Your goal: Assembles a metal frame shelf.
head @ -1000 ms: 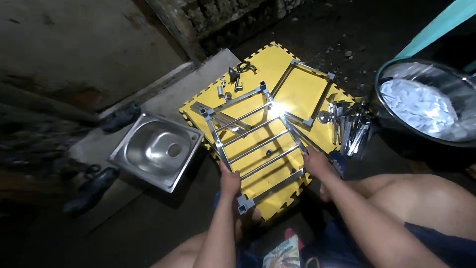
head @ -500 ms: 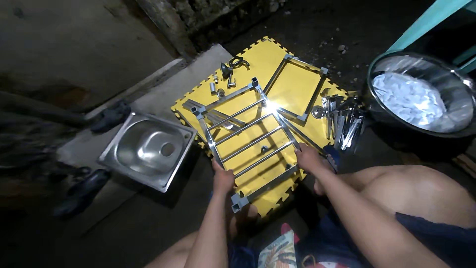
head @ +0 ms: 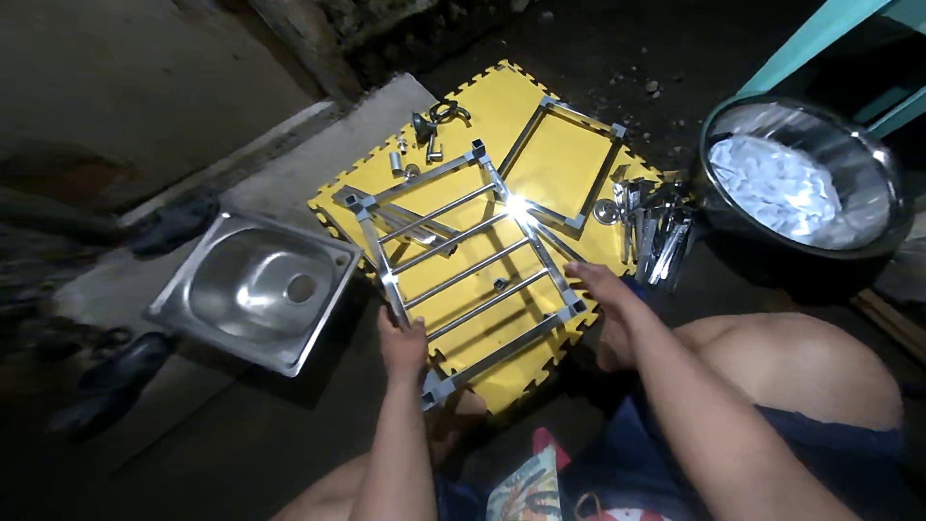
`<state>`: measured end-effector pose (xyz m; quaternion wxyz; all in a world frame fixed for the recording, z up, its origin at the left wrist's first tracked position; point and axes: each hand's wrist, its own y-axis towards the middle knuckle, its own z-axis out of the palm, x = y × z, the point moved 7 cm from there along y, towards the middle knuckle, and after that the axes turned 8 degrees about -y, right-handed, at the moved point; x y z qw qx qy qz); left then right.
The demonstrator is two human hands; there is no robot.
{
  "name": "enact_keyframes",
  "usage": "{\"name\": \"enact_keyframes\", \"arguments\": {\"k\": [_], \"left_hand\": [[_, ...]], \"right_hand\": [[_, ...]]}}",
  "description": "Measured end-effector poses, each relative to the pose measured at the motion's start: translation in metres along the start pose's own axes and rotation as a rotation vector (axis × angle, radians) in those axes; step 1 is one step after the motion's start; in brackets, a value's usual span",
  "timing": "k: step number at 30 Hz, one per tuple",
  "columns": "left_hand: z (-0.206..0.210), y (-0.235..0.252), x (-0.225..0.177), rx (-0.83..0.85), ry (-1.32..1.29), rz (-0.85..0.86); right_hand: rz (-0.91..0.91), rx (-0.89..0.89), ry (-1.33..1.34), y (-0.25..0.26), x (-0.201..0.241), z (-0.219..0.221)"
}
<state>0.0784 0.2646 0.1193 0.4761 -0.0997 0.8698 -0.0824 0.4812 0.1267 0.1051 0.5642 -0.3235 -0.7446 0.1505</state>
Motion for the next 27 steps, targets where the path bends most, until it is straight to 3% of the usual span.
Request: {"name": "enact_keyframes", "arguments": {"k": [3, 6, 13, 22, 27], "left_hand": [[-0.001, 0.003, -0.006, 0.018, 0.187, -0.012], [0.007, 0.006, 0.001, 0.056, 0.213, -0.08], [0.01, 0.007, -0.001, 0.004, 0.316, -0.125], [0.012, 0.013, 0.0, -0.016, 0.377, -0.182], [0.012, 0.013, 0.001, -0.029, 0.379, -0.198]], "right_hand": [[0.105, -0.278, -0.162, 0.012, -0.014, -0.037], [0.274, -0.399, -0.132, 0.017, -0.044, -0.041], [0.579, -0.167, -0.371, 0.047, -0.096, 0.008], [0.436, -0.28, -0.735, 0.136, -0.096, -0.01], [0.382, -0.06, -0.86, 0.151, -0.132, -0.006]]}}
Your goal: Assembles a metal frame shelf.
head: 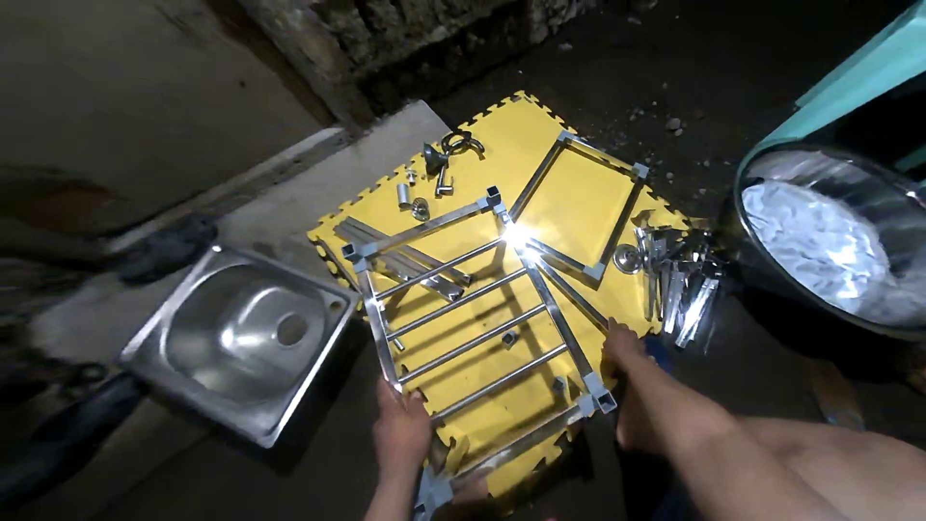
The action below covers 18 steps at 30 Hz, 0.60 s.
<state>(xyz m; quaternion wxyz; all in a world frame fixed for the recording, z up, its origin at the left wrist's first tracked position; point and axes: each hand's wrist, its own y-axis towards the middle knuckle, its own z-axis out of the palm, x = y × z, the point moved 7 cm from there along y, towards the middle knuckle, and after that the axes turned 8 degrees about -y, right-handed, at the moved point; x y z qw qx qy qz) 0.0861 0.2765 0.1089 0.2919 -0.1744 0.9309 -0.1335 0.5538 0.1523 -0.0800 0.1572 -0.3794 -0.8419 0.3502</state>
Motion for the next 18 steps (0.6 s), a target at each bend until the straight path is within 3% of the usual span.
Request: {"name": "enact_keyframes", "arguments": {"k": [4, 8, 14, 18], "left_hand": [[0.002, -0.001, 0.003, 0.002, 0.0, -0.003], [0.0, -0.001, 0.005, 0.005, -0.011, 0.008], [-0.004, -0.005, 0.004, 0.035, -0.049, 0.026], [-0.008, -0.008, 0.002, 0.055, -0.072, 0.047]], "right_hand": [[-0.037, 0.047, -0.044, -0.008, -0.002, 0.009], [-0.096, 0.074, 0.009, -0.026, 0.014, -0.014], [-0.12, 0.074, 0.091, -0.078, 0.012, -0.091], [-0.193, -0.179, 0.361, -0.131, 0.002, -0.19]]}}
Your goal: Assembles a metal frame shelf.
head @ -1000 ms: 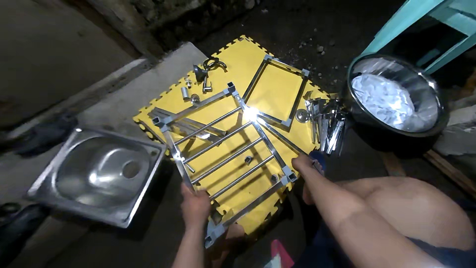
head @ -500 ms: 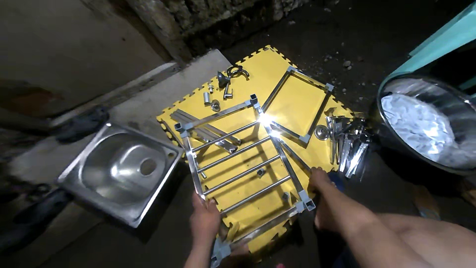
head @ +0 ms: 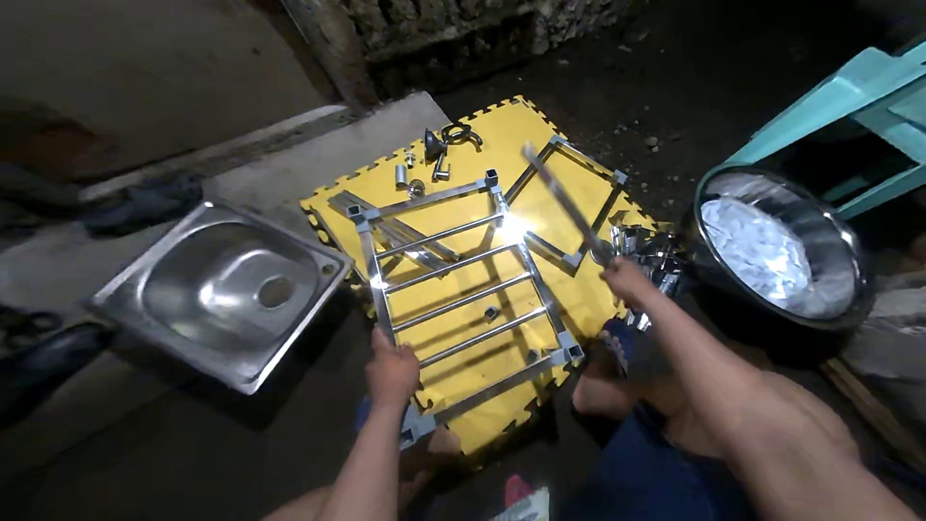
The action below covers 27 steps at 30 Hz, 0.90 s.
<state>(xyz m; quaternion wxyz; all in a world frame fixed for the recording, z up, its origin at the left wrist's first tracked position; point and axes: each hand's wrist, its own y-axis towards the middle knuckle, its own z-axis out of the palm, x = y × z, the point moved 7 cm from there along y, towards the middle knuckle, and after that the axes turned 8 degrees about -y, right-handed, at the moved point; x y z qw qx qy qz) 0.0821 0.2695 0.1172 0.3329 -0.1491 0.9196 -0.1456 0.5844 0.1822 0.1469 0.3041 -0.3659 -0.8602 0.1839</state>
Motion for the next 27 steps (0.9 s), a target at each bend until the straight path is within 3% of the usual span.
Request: {"name": "enact_keyframes", "arguments": {"k": [2, 4, 6, 8, 12, 17, 24, 27], "left_hand": [[0.001, 0.0, 0.001, 0.011, -0.011, 0.011], [0.002, 0.0, 0.004, 0.018, -0.033, 0.005], [0.002, 0.0, 0.005, 0.029, -0.063, 0.012], [0.002, -0.001, 0.005, 0.044, -0.086, 0.024], [0.001, -0.001, 0.01, 0.038, -0.086, 0.013], [0.004, 0.002, 0.01, 0.044, -0.15, 0.031], [0.003, 0.0, 0.01, 0.044, -0.187, 0.048], [0.004, -0.001, 0.01, 0.049, -0.224, 0.028]], "right_hand": [[-0.146, -0.108, 0.352, -0.037, 0.02, -0.044], [-0.303, -0.098, 0.682, -0.089, 0.035, -0.073], [-0.394, -0.089, 0.819, -0.137, 0.036, -0.078], [-0.443, -0.115, 0.891, -0.168, 0.023, -0.056], [-0.372, -0.217, 0.823, -0.174, 0.015, 0.003], [-0.299, -0.226, 0.414, -0.151, 0.011, 0.035], [-0.268, -0.173, 0.482, -0.139, 0.013, 0.039], [-0.355, -0.274, 0.417, -0.141, 0.014, 0.041]]}}
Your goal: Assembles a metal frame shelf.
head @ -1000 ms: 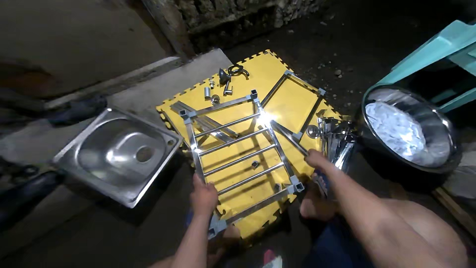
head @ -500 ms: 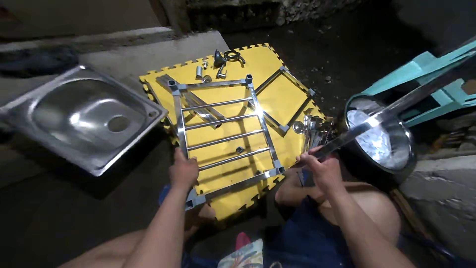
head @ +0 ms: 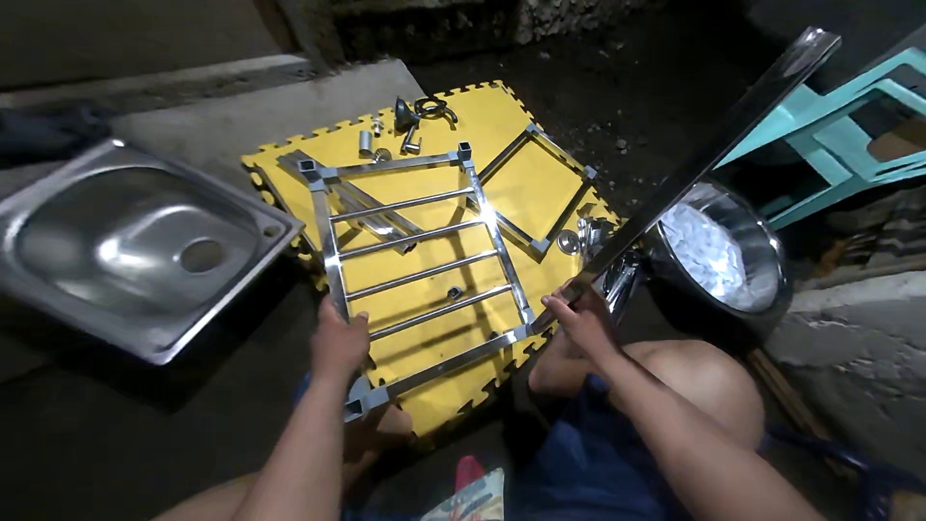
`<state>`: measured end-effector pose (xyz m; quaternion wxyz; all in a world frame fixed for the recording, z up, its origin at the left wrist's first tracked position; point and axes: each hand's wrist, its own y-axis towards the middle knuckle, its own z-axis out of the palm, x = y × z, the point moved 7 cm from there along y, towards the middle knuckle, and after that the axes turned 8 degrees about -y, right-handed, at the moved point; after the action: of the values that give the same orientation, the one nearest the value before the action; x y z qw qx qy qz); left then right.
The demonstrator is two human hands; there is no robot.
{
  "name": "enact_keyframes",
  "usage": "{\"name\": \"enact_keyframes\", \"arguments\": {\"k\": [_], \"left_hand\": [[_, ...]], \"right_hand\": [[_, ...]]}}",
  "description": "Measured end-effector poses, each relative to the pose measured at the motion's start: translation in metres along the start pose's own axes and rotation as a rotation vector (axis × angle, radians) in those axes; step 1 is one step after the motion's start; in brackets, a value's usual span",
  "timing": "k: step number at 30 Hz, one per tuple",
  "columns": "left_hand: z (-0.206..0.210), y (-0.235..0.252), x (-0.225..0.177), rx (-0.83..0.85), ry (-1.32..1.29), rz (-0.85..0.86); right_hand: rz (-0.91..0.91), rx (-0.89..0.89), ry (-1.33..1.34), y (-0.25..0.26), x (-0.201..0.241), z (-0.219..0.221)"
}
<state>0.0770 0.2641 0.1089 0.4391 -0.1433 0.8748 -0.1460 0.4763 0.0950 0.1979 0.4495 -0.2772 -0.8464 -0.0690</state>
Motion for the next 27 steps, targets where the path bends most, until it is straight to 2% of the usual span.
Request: {"name": "enact_keyframes", "arguments": {"k": [3, 5, 7, 10, 13, 17, 23, 27], "left_hand": [[0.001, 0.0, 0.001, 0.011, -0.009, -0.005], [0.001, 0.001, 0.003, 0.014, -0.005, -0.003], [0.0, 0.001, 0.003, 0.015, -0.011, 0.005], [-0.001, 0.002, 0.004, 0.014, -0.016, -0.005], [-0.001, 0.002, 0.005, 0.01, -0.008, -0.025], [0.0, 0.001, 0.005, 0.001, -0.029, -0.003], [-0.001, 0.002, 0.007, 0.007, -0.036, -0.012], [0.0, 0.002, 0.007, 0.009, -0.032, -0.023]], "right_hand": [[-0.261, -0.093, -0.054, -0.011, 0.007, 0.0], [-0.356, -0.097, -0.166, -0.017, 0.01, -0.001], [-0.301, 0.05, -0.244, -0.017, 0.012, 0.0], [-0.209, 0.256, -0.222, -0.017, 0.011, 0.005], [-0.204, 0.244, -0.264, -0.017, 0.011, 0.007], [-0.222, 0.196, -0.159, -0.013, 0.009, 0.009], [-0.159, 0.309, -0.347, -0.014, 0.014, 0.014], [-0.225, 0.286, -0.161, -0.008, 0.009, 0.011]]}}
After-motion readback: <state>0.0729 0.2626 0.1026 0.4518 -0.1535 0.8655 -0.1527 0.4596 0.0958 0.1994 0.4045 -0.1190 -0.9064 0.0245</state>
